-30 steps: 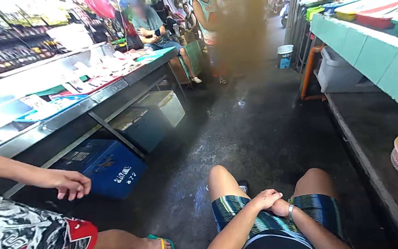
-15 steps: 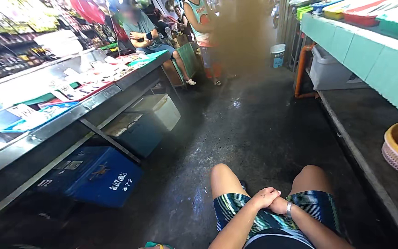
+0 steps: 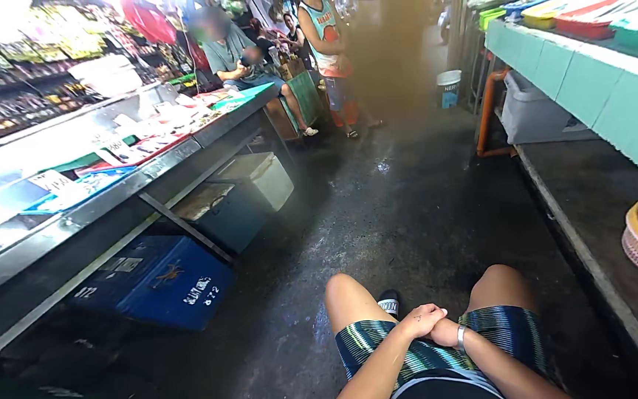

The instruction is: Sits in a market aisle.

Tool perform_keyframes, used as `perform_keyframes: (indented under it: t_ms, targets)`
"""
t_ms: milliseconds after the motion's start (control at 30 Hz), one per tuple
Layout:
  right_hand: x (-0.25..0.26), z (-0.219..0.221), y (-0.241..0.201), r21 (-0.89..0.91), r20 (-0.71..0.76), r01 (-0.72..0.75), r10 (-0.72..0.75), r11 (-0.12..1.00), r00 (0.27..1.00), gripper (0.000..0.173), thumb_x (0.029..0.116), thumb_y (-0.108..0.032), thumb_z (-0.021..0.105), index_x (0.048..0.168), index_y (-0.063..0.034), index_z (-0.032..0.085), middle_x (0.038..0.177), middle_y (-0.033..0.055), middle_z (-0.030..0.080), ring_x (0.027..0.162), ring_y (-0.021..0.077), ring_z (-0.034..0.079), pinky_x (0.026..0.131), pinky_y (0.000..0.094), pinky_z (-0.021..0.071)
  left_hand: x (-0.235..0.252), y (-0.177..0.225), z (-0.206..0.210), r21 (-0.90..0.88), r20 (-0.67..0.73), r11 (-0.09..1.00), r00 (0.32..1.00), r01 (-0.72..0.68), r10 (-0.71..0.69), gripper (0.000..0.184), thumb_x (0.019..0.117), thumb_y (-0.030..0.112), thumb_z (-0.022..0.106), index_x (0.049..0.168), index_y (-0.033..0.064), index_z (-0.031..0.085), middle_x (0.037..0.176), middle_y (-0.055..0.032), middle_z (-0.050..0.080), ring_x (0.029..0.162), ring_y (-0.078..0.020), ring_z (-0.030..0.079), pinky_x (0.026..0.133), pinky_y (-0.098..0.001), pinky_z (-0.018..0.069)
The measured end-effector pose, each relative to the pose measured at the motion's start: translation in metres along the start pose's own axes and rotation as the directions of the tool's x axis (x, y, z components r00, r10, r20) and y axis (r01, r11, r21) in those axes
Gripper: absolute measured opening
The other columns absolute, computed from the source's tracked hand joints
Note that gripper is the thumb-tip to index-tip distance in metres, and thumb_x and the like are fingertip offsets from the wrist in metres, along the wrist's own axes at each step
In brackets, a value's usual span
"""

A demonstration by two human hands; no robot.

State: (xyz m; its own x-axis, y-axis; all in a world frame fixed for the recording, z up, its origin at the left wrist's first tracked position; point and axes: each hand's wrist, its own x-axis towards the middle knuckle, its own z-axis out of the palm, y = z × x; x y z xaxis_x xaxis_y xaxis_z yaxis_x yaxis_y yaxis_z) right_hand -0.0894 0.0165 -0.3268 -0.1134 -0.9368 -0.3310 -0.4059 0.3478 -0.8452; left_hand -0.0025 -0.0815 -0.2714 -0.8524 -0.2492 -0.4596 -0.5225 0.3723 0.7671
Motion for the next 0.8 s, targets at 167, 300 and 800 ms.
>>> perform_keyframes:
  t_ms: [167,300,800]
  targets:
    - [-0.01,-0.011,-0.006,-0.022,0.007,-0.06,0.06,0.998,0.998,0.042,0.0981,-0.036,0.066,0.132,-0.01,0.066,0.131,0.0099,0.068,0.129,0.0188,0.06,0.114,0.0429,0.0439,0.005,0.008,0.005,0.013,0.003,1.0,1.0,-0.002,0.002,0.049,0.1096,0.044,0.038,0.13,0.0088,0.065,0.129,-0.0169,0.066,0.125,-0.0281,0.061,0.109,-0.0528,0.045]
    - [-0.014,-0.016,-0.005,0.02,-0.019,-0.051,0.051,0.998,0.998,0.042,0.0982,-0.034,0.067,0.131,-0.0084,0.066,0.131,0.0101,0.068,0.128,0.0175,0.06,0.114,0.0413,0.0442,0.011,0.014,0.006,0.02,0.022,1.0,1.0,-0.015,0.015,0.05,0.1098,0.044,0.038,0.131,0.0085,0.064,0.13,-0.0169,0.066,0.125,-0.0281,0.061,0.109,-0.0527,0.0449]
    - [-0.01,-0.007,-0.013,-0.014,0.009,-0.022,0.022,1.0,1.0,0.045,0.0971,-0.035,0.067,0.132,-0.0077,0.066,0.132,0.0115,0.067,0.129,0.0192,0.059,0.115,0.0429,0.0431,0.0,0.003,0.001,0.003,0.004,1.0,1.0,-0.011,0.011,0.05,0.1098,0.043,0.038,0.131,0.0068,0.064,0.131,-0.0179,0.065,0.126,-0.0282,0.06,0.11,-0.052,0.0442]
